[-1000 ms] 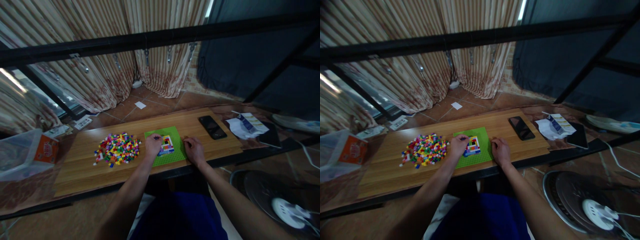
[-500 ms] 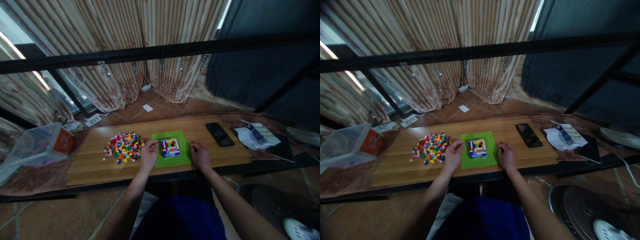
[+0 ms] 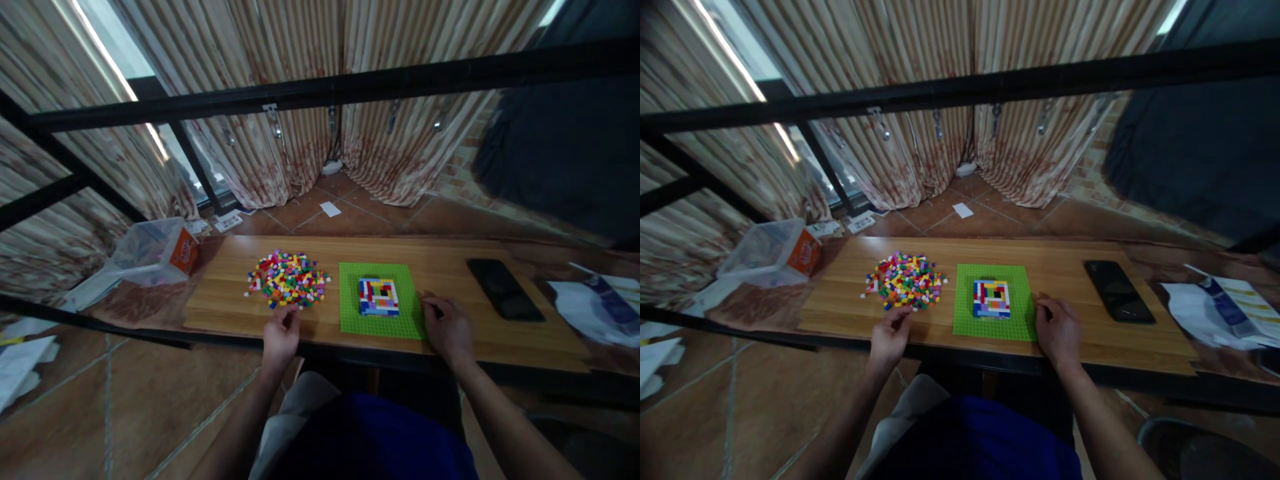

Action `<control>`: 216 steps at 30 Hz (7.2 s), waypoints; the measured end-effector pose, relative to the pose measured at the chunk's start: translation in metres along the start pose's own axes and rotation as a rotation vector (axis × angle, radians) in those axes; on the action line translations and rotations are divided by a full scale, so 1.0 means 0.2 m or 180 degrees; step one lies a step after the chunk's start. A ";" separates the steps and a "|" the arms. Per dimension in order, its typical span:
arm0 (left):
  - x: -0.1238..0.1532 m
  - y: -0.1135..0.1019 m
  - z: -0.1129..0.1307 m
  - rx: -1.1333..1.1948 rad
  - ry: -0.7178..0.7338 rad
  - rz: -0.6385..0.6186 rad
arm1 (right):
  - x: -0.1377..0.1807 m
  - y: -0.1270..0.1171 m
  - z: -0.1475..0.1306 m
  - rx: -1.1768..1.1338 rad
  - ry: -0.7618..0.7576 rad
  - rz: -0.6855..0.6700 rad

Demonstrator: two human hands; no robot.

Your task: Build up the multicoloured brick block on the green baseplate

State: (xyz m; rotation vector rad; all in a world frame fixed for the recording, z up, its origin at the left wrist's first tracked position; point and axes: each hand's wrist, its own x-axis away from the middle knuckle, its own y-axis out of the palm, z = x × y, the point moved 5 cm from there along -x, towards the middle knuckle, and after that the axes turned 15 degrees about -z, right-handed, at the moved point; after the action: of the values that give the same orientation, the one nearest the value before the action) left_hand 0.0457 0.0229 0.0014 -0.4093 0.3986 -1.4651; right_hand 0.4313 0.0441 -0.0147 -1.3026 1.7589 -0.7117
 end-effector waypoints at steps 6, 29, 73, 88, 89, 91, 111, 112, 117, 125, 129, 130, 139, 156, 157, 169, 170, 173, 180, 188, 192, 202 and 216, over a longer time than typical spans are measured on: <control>-0.04 -0.19 -0.06 -0.0349 -0.0488 0.0588 | 0.00 -0.01 0.00 0.0063 -0.0023 -0.0022; -0.11 -0.10 -0.01 -0.1252 -0.0187 -0.0003 | 0.00 -0.01 -0.01 0.0095 -0.0041 -0.0047; -0.20 -0.10 0.07 -0.1659 0.0112 -0.0015 | 0.00 0.00 0.01 0.0006 -0.0027 0.0006; -0.37 -0.09 0.10 -0.2302 0.0151 0.0210 | 0.00 0.00 0.00 0.0059 -0.0043 -0.0019; -0.37 -0.09 0.10 -0.2293 0.0183 0.0216 | 0.00 0.00 -0.01 0.0060 -0.0050 -0.0015; -0.38 -0.09 0.10 -0.2304 0.0251 0.0210 | 0.00 0.00 -0.01 0.0053 -0.0039 -0.0011; -0.41 -0.11 0.05 0.0448 0.0027 0.0060 | 0.00 0.01 0.00 -0.0052 0.0048 0.0024; -0.40 -0.09 0.06 0.0990 -0.0022 -0.0026 | 0.00 0.01 0.00 -0.0073 0.0043 0.0009; -0.34 0.01 0.17 0.2347 -0.0156 -0.0437 | -0.01 0.00 -0.01 -0.0151 0.0039 -0.0017; -0.30 0.28 0.38 0.2403 -0.0169 -0.1231 | -0.02 -0.01 -0.04 -0.0214 0.0078 0.0011; -0.33 0.43 0.48 0.1576 0.0215 -0.1659 | -0.02 -0.01 -0.03 -0.0211 0.0128 -0.0031; -0.33 0.45 0.51 0.1262 0.0379 -0.1664 | -0.02 0.00 -0.03 -0.0212 0.0143 -0.0042; -0.34 0.57 0.67 -0.1318 0.1335 -0.1157 | -0.02 0.00 -0.02 -0.0273 0.0153 0.0022; -0.36 0.69 0.59 -0.0515 0.0852 -0.0920 | -0.02 0.00 -0.02 -0.0347 0.0191 -0.0020; -0.36 0.70 0.58 -0.0454 0.0781 -0.0918 | -0.02 0.00 -0.02 -0.0346 0.0195 -0.0026; -0.38 0.73 0.56 -0.0429 0.0171 -0.0895 | -0.03 0.00 -0.02 -0.0296 0.0199 -0.0053; -0.39 0.73 0.56 -0.0454 0.0113 -0.0905 | -0.02 0.00 -0.02 -0.0293 0.0192 -0.0048; -0.41 0.74 0.56 -0.0476 0.0002 -0.0955 | -0.02 0.00 -0.02 -0.0270 0.0182 -0.0033; -0.43 0.76 0.54 -0.0362 -0.0154 -0.1067 | -0.02 0.00 -0.02 -0.0258 0.0188 -0.0063; -0.41 0.75 0.55 -0.0417 -0.0037 -0.1084 | -0.02 0.00 -0.02 -0.0241 0.0171 -0.0028; -0.34 0.70 0.56 -0.0350 0.0607 -0.1019 | -0.02 0.00 -0.02 -0.0203 0.0133 -0.0022; -0.12 0.34 0.32 0.0019 0.0861 -0.0513 | 0.00 -0.02 -0.03 -0.0164 -0.0037 0.0045; -0.23 -0.26 -0.08 -0.0915 -0.0346 0.0475 | 0.02 0.03 -0.04 0.0092 -0.0499 -0.0327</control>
State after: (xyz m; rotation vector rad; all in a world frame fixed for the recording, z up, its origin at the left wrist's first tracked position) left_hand -0.0107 0.0651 0.0132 -0.6718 0.5433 -1.2377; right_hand 0.4211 0.0418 -0.0161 -1.3985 1.5606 -0.6705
